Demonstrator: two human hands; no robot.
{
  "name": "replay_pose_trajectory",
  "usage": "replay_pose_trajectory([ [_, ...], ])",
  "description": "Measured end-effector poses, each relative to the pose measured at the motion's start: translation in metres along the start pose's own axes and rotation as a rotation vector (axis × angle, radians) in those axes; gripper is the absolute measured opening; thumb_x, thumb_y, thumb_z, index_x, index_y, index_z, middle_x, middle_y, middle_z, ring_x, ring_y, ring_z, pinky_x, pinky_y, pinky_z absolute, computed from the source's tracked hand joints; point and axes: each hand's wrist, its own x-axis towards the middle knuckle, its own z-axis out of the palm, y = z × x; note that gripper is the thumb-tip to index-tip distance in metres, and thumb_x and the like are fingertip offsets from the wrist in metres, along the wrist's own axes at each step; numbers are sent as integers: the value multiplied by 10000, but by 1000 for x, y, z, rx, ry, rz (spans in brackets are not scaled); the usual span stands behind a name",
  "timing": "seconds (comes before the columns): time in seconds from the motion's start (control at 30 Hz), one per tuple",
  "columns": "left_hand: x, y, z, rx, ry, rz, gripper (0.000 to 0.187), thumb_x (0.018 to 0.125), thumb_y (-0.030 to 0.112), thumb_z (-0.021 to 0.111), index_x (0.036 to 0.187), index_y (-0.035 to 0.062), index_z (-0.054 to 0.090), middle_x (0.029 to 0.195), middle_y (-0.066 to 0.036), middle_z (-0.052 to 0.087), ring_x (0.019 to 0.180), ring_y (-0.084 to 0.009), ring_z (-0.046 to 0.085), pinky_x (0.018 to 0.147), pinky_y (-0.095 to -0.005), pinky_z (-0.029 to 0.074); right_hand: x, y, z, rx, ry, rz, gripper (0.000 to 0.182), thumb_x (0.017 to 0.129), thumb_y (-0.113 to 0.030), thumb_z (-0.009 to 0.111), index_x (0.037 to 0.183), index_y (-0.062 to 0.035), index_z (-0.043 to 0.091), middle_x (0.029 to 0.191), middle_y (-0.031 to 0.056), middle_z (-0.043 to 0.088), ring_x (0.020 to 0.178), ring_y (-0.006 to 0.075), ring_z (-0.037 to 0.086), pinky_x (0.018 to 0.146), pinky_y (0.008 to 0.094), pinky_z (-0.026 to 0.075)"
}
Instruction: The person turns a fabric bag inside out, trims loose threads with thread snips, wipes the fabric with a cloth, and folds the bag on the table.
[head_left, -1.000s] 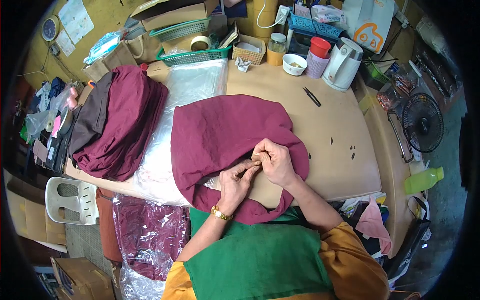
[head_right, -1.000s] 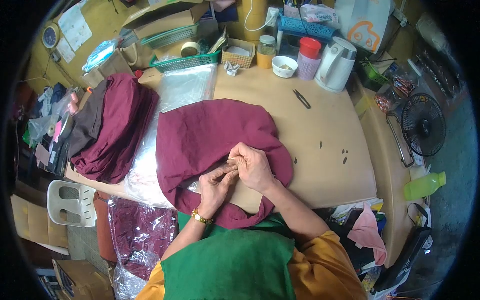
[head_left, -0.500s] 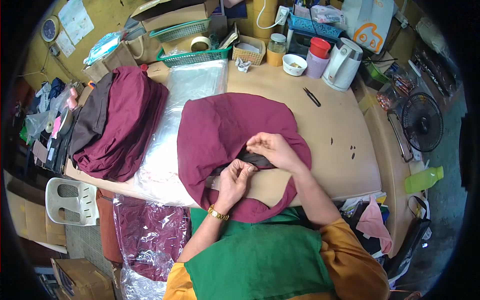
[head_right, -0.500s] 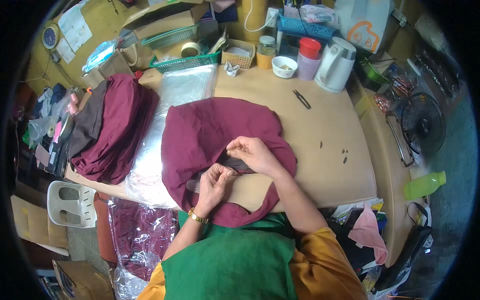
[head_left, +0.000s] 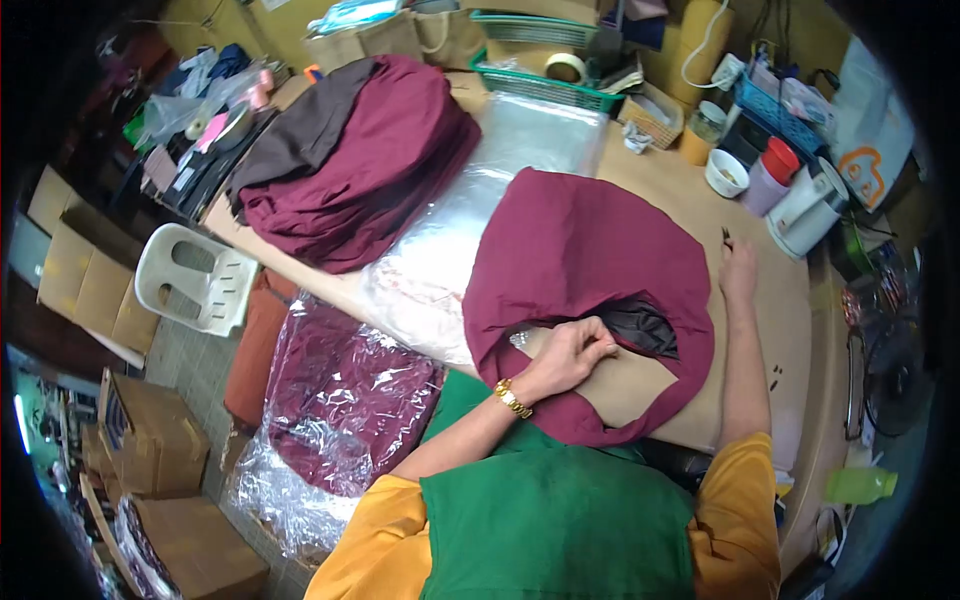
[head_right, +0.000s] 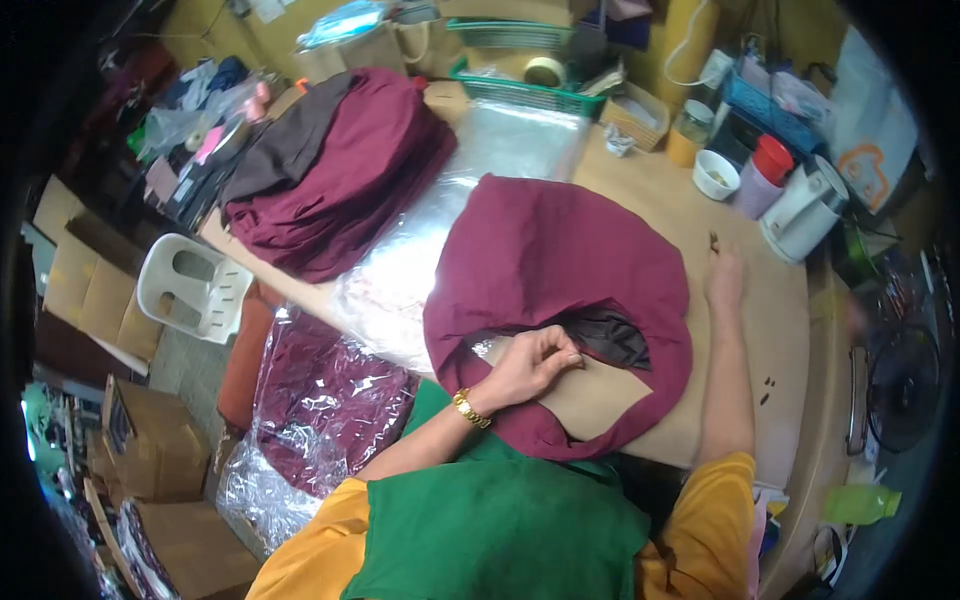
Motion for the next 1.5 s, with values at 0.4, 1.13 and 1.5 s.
replay_pose_trajectory([
  [0.4,0,-1,-2,-39,-41,-43,176,968,138,627,905,-27,619,800,-95,681,749,-121,626,682,-302,500,-37,-44,-93,1243,-313,369,150,997,-157,482,1086,-91,584,787,-29,584,645,39,509,567,201,398],
  [1.13,2,-6,-4,-4,-82,-10,144,987,114,620,920,-12,600,847,-17,641,807,-69,570,746,-236,482,-107,-181,-149,227,-219,-849,215,710,-192,790,893,-136,690,833,-1,545,757,178,551,681,346,386],
  [1.5,-18,18,-12,-8,-424,-72,231,997,212,614,872,19,606,751,-6,630,685,-53,542,614,-244,447,-100,-184,-177,436,-418,-680,184,711,-129,777,856,-96,668,817,57,564,747,248,602,675,390,447],
])
